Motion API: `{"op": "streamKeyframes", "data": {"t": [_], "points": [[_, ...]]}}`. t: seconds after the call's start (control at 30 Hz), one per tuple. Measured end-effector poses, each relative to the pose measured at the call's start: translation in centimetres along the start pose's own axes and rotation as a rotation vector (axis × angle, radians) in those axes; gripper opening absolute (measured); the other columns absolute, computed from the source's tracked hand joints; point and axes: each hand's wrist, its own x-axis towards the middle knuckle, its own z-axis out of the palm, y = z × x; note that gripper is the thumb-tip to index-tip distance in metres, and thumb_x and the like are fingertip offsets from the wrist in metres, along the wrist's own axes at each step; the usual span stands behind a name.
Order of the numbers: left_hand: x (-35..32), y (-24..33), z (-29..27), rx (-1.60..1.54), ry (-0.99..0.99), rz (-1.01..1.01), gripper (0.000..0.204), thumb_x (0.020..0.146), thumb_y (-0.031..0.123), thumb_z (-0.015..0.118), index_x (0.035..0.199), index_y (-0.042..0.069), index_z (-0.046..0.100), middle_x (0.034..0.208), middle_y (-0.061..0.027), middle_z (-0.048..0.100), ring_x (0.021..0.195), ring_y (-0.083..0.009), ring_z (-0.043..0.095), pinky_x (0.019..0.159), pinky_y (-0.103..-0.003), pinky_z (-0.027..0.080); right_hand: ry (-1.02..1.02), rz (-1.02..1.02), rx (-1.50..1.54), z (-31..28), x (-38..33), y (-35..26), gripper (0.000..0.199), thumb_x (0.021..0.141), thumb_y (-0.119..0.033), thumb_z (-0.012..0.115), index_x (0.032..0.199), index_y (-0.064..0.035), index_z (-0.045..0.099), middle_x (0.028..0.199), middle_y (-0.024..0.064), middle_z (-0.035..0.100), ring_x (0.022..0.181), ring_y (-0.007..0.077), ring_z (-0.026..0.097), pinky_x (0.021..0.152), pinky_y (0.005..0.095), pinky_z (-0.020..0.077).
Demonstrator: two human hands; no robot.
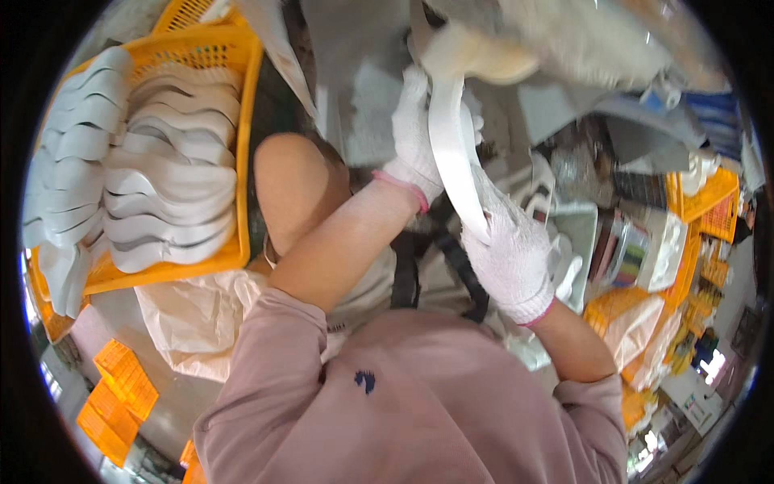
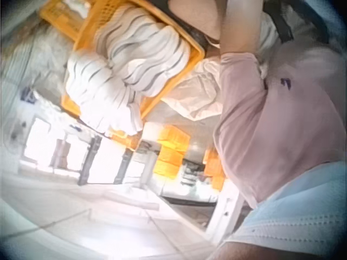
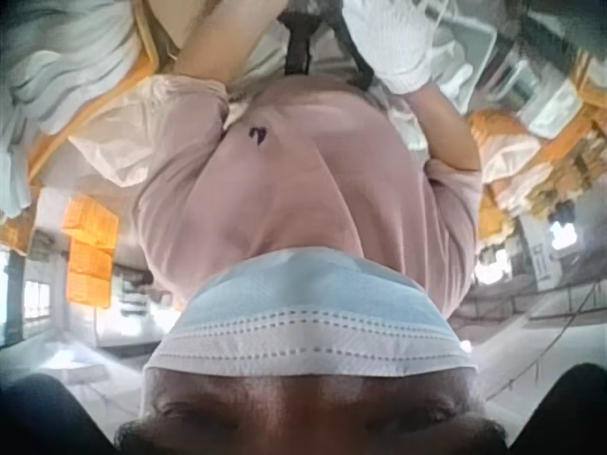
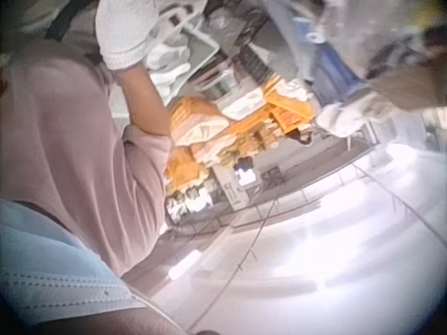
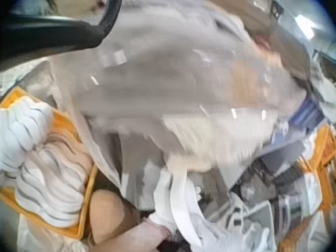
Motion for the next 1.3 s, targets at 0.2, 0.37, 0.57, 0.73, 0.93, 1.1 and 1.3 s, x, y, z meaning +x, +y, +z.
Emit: {"op": "streamKeyframes", "data": {"t": [0.2,0.37,0.57,0.73,0.93,1.1,1.3], "points": [[6.3,0.7,-1.7,1.007,-0.086,0.64,0.042,0.106,0.044,0.059,0.121,0.006,0.07,0.108,-0.0127,0.075,0.097,-0.0292,0.074,0.084,-0.04,0.061,0.157,0.066,-0.007,0.9,6.1,1.4,0.028,0.089,-0.015,0.072,0.117,-0.0099,0.076,0.092,0.0172,0.077,0.084,0.0374,0.076,0.077,0.0468,0.0601],[6.3,0.0,-2.0,0.048,-0.113,0.151,0.025,0.1,0.02,0.068,0.111,-0.001,0.076,0.102,-0.009,0.08,0.095,-0.0265,0.078,0.083,-0.042,0.064,0.357,0.014,-0.018,2.2,6.9,1.9,0.023,0.088,-0.019,0.07,0.105,-0.0045,0.074,0.075,0.0192,0.071,0.069,0.0383,0.073,0.064,0.0472,0.0593],[3.1,1.5,-1.0,1.791,-0.141,0.39,0.035,0.105,0.022,0.064,0.133,0.001,0.064,0.122,-0.0157,0.075,0.106,-0.0199,0.074,0.084,-0.039,0.062,0.446,0.023,-0.066,2.4,4.8,1.2,0.029,0.092,-0.025,0.069,0.111,-0.0044,0.074,0.074,0.0193,0.071,0.067,0.0381,0.073,0.063,0.0475,0.0588],[5.0,-0.1,-2.8,1.139,-0.067,0.783,0.042,0.107,0.028,0.057,0.14,0.0,0.057,0.13,-0.0169,0.071,0.117,-0.0291,0.071,0.102,-0.039,0.056,0.456,0.042,-0.124,2.2,7.7,1.6,0.025,0.089,-0.03,0.075,0.1,-0.008,0.077,0.084,0.018,0.075,0.076,0.039,0.075,0.07,0.0467,0.0608],[6.2,-2.2,-3.3,0.608,-0.176,0.317,0.047,0.11,0.047,0.049,0.127,0.007,0.066,0.112,-0.0081,0.074,0.099,-0.0243,0.074,0.086,-0.038,0.06,-0.194,0.238,0.501,-2.0,4.8,1.8,0.029,0.086,-0.032,0.075,0.101,-0.0083,0.077,0.099,0.0186,0.077,0.09,0.0363,0.075,0.082,0.0428,0.06],[7.4,0.1,-0.7,0.078,-0.163,-0.074,0.048,0.115,0.046,0.048,0.143,0.009,0.06,0.124,-0.0075,0.072,0.107,-0.0226,0.071,0.091,-0.038,0.061,-0.223,0.3,0.846,-1.1,5.0,1.6,0.078,0.085,-0.018,0.086,0.154,-0.0044,0.052,0.135,0.0098,0.069,0.116,0.0217,0.068,0.098,0.0406,0.0582],[3.0,-4.8,-2.4,0.183,-0.233,0.116,0.064,0.107,0.069,0.044,0.124,0.01,0.061,0.093,-0.0075,0.066,0.078,-0.0252,0.067,0.067,-0.04,0.059,-0.17,0.036,0.339,-1.8,2.1,-0.3,0.058,0.089,-0.019,0.077,0.141,-0.0014,0.057,0.118,0.0185,0.069,0.105,0.036,0.071,0.087,0.0441,0.0597]]}}
